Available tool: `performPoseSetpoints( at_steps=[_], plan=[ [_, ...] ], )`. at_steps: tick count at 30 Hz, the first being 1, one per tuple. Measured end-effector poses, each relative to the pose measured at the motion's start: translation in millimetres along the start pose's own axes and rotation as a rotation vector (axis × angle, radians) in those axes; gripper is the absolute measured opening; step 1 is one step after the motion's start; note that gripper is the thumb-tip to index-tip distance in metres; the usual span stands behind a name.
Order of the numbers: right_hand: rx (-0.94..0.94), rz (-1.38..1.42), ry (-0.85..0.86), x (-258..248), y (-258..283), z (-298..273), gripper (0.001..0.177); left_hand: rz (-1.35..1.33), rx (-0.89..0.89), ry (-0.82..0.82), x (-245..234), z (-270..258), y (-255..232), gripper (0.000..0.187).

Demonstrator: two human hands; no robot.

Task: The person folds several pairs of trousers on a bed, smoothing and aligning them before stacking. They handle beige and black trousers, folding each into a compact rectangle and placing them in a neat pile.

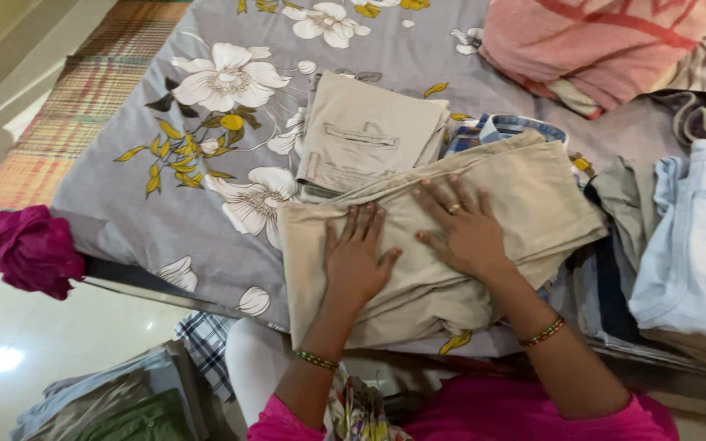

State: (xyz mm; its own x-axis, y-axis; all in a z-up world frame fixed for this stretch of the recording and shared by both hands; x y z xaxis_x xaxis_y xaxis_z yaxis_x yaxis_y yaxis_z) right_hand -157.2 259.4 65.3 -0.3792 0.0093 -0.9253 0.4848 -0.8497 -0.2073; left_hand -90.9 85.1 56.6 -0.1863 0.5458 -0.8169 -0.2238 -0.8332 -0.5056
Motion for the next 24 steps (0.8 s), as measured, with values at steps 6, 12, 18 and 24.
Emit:
performPoseSetpoints(
  at_steps=[6, 12, 18, 24],
  plan=[
    [0.083, -0.072, 0.133, 10, -43, 3, 0.08, 0.179, -0.218, 0.124, 9, -9, 44, 0.082],
    [0.346, -0.056, 0.226, 18, -91, -3, 0.078, 0.287, -0.288, -0.05, -8, -22, 81, 0.077],
    [0.488, 0.145, 0.145, 24, -146, -20, 0.082, 0.286, -0.276, -0.199, -24, -42, 97, 0.071],
    [0.376, 0.191, 0.111, -9, -105, -43, 0.072, 0.232, -0.113, -0.203, -31, -67, 58, 0.068]
  ],
)
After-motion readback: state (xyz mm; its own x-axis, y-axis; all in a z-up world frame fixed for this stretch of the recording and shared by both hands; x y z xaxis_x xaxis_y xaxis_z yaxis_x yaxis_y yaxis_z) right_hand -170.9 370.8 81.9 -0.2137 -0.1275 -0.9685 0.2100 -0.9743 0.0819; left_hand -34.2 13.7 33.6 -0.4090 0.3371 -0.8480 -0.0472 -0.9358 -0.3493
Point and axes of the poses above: each hand's wrist, its own z-axis towards the middle knuckle, its own x-axis out of the palm, y = z × x, the point moved 6 cm from there along z, towards the middle knuckle, and after that the axes turned 10 degrees about -z, right-handed, at the moved point
